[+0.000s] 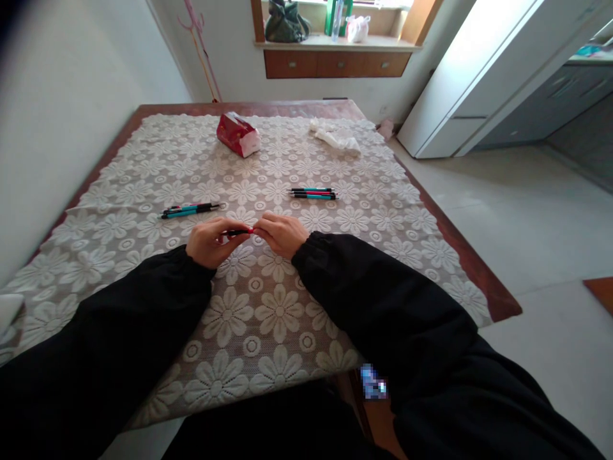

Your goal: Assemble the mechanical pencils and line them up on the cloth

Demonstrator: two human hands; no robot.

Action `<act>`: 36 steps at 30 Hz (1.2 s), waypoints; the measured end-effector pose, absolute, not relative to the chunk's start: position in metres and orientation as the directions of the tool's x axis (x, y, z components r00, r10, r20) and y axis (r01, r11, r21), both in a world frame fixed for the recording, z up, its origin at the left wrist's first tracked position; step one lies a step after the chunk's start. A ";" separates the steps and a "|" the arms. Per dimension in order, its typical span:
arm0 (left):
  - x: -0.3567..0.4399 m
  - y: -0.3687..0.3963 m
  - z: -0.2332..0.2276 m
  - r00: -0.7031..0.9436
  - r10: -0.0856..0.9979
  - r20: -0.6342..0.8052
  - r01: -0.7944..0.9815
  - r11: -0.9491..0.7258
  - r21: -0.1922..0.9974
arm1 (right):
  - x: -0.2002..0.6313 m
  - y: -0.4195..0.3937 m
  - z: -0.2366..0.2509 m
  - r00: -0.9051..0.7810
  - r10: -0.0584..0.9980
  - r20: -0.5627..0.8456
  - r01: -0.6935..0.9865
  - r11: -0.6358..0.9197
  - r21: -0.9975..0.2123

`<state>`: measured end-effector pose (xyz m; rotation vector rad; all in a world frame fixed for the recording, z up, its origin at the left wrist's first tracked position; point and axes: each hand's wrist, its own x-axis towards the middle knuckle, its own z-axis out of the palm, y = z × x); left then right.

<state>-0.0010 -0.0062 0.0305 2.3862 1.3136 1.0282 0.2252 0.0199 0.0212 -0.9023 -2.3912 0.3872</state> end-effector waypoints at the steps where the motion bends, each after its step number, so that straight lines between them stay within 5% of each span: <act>1: -0.001 -0.006 0.030 0.341 0.812 0.474 0.653 -0.567 0.503 | 0.225 0.020 0.021 -0.616 0.683 0.394 0.516 0.727 -0.454; 14: -0.001 -0.007 0.032 0.259 0.847 0.464 0.643 -0.509 0.571 | 0.225 0.020 0.024 -0.585 0.694 0.420 0.527 0.719 -0.453; 36: -0.001 -0.005 0.029 0.259 0.866 0.428 0.659 -0.482 0.577 | 0.224 0.021 0.026 -0.660 0.635 0.401 0.569 0.771 -0.285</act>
